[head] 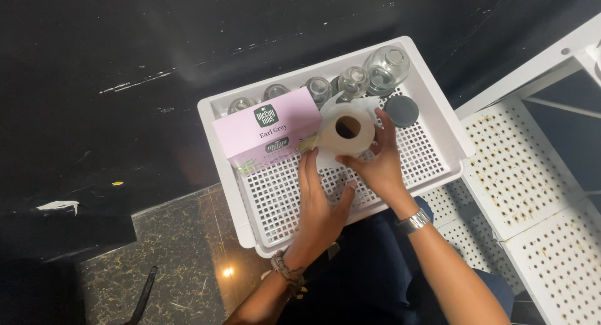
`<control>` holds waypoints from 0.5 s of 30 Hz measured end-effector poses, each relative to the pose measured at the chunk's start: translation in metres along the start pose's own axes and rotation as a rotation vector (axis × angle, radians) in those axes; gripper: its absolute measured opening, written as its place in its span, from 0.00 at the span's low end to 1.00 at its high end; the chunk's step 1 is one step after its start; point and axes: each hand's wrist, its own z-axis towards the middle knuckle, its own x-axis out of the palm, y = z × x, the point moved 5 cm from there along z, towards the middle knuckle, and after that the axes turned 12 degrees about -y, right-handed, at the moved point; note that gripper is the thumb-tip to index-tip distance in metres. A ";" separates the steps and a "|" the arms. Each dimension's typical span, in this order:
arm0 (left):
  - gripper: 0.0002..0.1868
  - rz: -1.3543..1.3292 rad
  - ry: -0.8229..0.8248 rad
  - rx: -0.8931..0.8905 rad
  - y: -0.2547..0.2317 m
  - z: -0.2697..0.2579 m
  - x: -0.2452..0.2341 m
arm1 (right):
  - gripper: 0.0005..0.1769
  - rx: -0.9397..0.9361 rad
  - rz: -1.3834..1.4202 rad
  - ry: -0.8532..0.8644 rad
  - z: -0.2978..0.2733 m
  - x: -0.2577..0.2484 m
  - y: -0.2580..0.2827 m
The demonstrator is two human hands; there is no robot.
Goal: The person organizes various household supplies from a white metal shelf into a white plastic basket. They place black coasters, glass jars, a box of tea, toilet paper rolls, and yellow bottles into the basket. Finally, they fold several towels and place them on the shelf.
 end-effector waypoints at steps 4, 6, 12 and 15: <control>0.44 0.001 0.040 -0.023 -0.003 0.005 -0.001 | 0.63 -0.001 0.013 0.037 0.005 0.011 0.006; 0.45 -0.041 0.071 -0.058 -0.001 0.008 0.001 | 0.60 0.010 0.029 0.080 0.013 0.013 0.003; 0.47 -0.106 0.072 -0.120 -0.001 0.009 0.011 | 0.60 0.001 0.010 0.140 0.022 0.010 0.013; 0.49 -0.134 0.051 -0.147 0.000 0.009 0.015 | 0.67 0.052 -0.028 0.186 0.015 0.013 0.019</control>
